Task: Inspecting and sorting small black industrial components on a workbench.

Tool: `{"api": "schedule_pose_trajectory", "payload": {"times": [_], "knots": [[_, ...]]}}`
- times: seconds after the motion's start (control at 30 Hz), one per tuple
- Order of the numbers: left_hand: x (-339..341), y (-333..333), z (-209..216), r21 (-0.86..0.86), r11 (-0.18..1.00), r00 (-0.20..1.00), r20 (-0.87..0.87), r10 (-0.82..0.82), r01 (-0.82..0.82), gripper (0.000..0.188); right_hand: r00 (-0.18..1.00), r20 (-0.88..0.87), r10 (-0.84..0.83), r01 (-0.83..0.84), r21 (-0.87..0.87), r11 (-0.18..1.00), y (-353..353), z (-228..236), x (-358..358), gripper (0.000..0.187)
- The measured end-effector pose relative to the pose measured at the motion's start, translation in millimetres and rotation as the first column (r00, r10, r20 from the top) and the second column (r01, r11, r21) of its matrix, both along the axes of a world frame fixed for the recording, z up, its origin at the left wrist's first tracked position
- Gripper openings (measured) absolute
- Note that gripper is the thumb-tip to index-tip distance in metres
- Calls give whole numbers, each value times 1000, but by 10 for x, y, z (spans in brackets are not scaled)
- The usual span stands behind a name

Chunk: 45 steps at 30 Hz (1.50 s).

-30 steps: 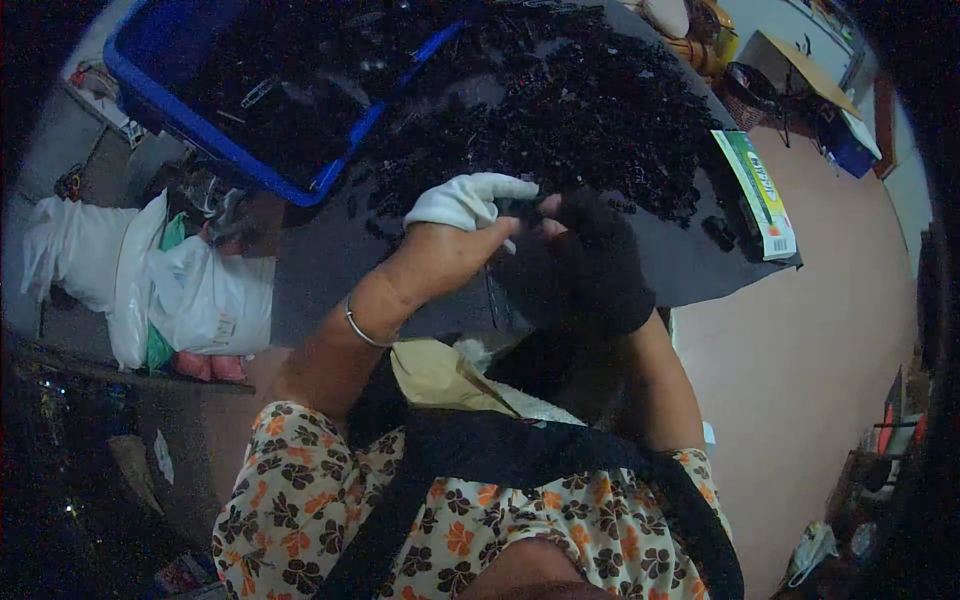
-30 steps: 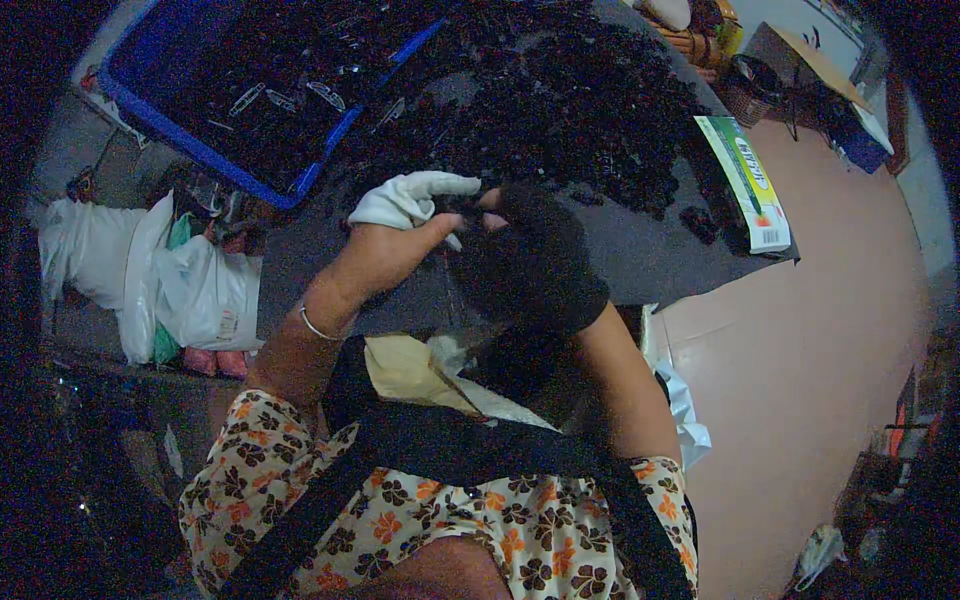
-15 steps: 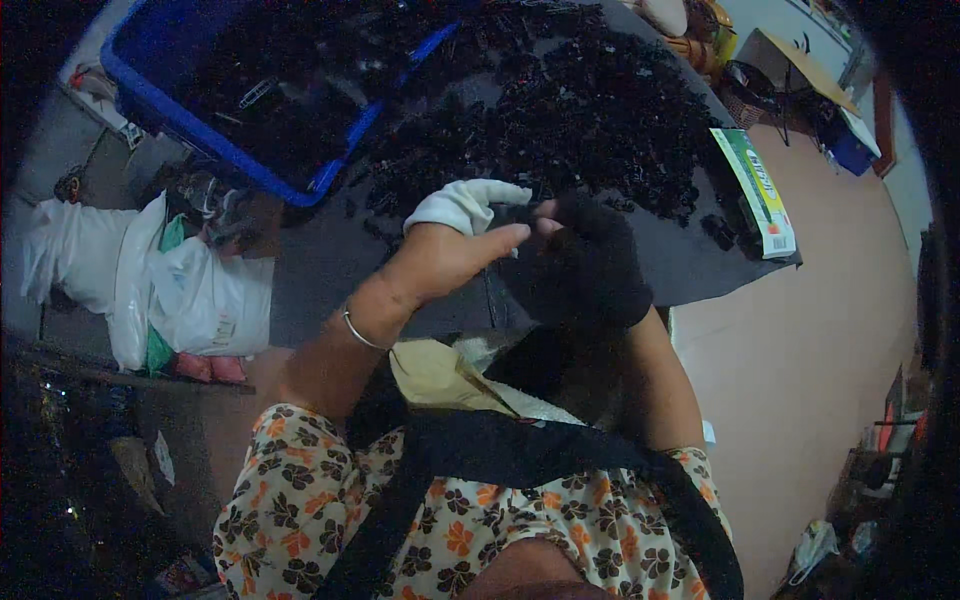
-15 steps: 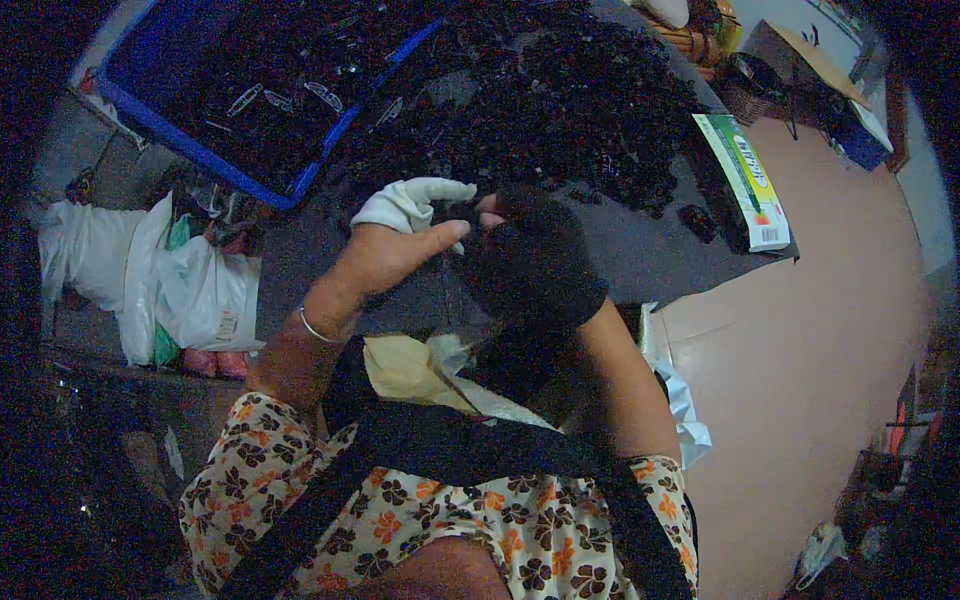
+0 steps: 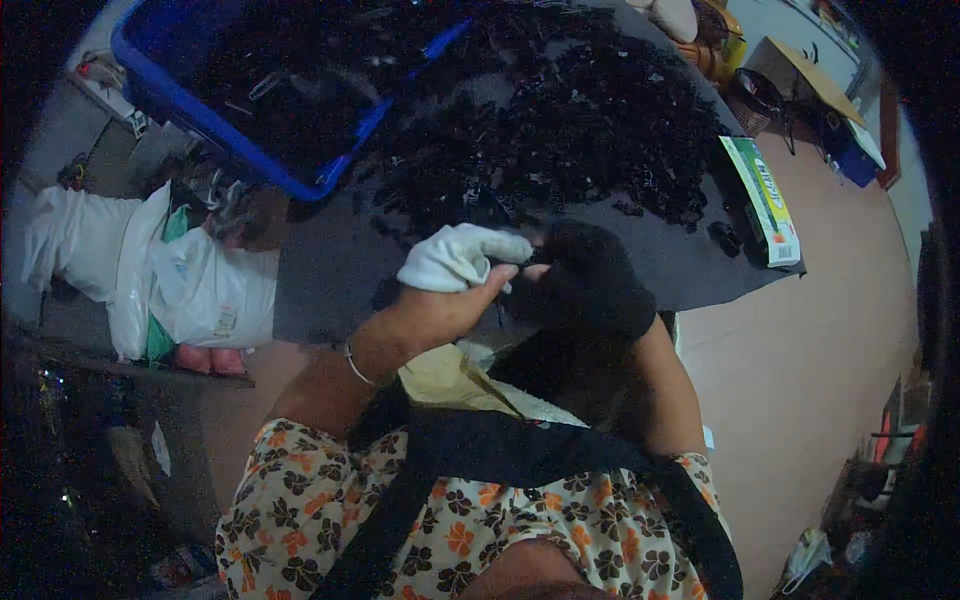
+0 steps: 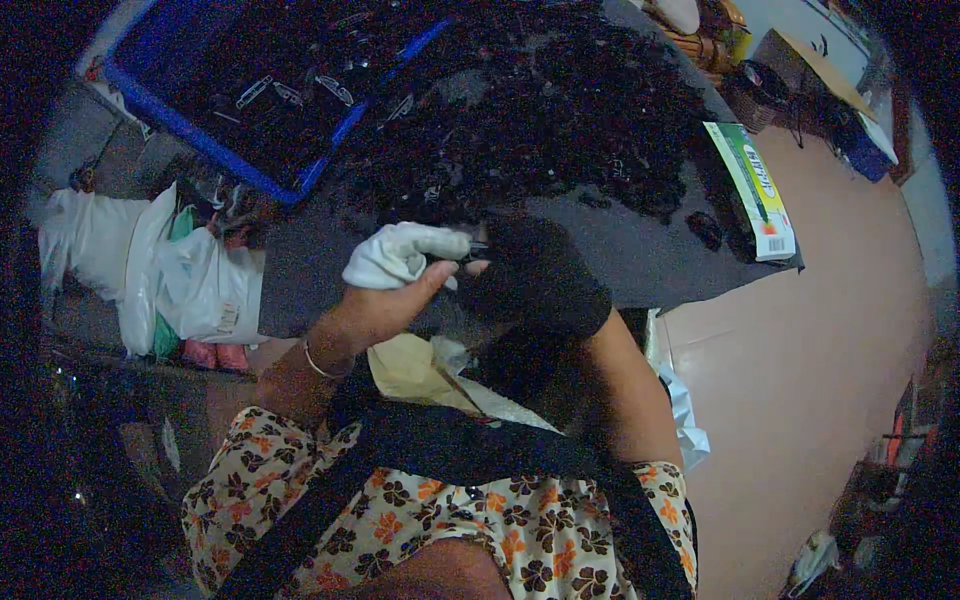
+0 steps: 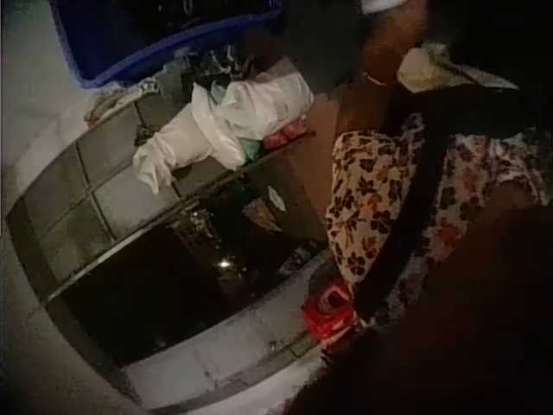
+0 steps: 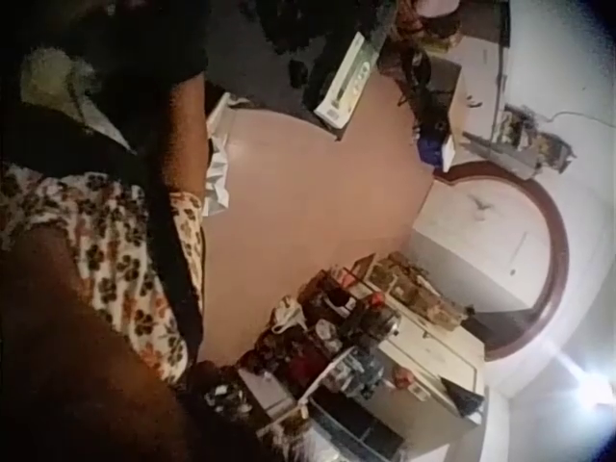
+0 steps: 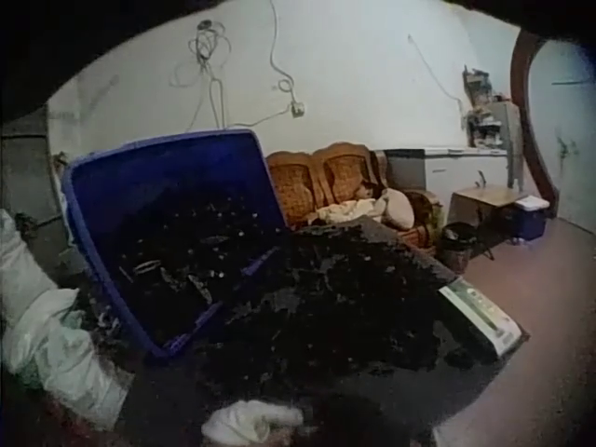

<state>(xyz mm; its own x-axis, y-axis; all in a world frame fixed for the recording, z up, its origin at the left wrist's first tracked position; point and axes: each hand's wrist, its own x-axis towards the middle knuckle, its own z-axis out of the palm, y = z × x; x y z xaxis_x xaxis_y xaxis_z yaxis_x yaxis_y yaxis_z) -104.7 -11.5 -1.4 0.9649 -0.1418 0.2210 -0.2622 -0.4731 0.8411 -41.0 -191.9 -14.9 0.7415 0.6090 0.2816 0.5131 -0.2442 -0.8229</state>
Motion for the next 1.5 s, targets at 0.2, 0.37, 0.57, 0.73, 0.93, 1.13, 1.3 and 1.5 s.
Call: {"api": "schedule_pose_trajectory", "payload": {"times": [0.2, 0.37, 0.57, 0.73, 0.93, 1.13, 1.3, 1.5], "knots": [[142, 325, 101, 226, 974, 995, 104, -2, -22, 31, 964, -95, 249, -266, -312, 912, -209, 42, 128, 28], [859, 1053, 32, 557, 727, 908, 342, 241, -402, 26, 968, 168, -187, 219, -195, 956, 21, -42, 89, 25], [1192, 967, -150, 730, 651, 978, 128, 168, -207, 23, 789, 577, -213, 270, -14, 963, 221, -199, 185, 18], [1049, 925, -162, 620, 717, 947, 234, 218, -318, 22, 795, 586, -155, 265, -105, 959, 272, -117, 159, 16], [912, 1014, -169, 541, 752, 912, 358, 199, -376, 24, 859, 471, -200, 251, -47, 967, 240, -14, 84, 11], [763, 984, -144, 221, 886, 885, 336, 323, -407, 25, 879, 471, -70, 142, -120, 983, 175, -39, 62, 29], [645, 752, -135, 298, 893, 900, 379, 213, -337, 24, 792, 583, -180, 140, 114, 984, 219, -100, 117, 19], [752, 720, -245, 426, 827, 846, 523, 105, -367, 19, 812, 557, -175, 171, 60, 983, 239, -201, 164, 15]]}}
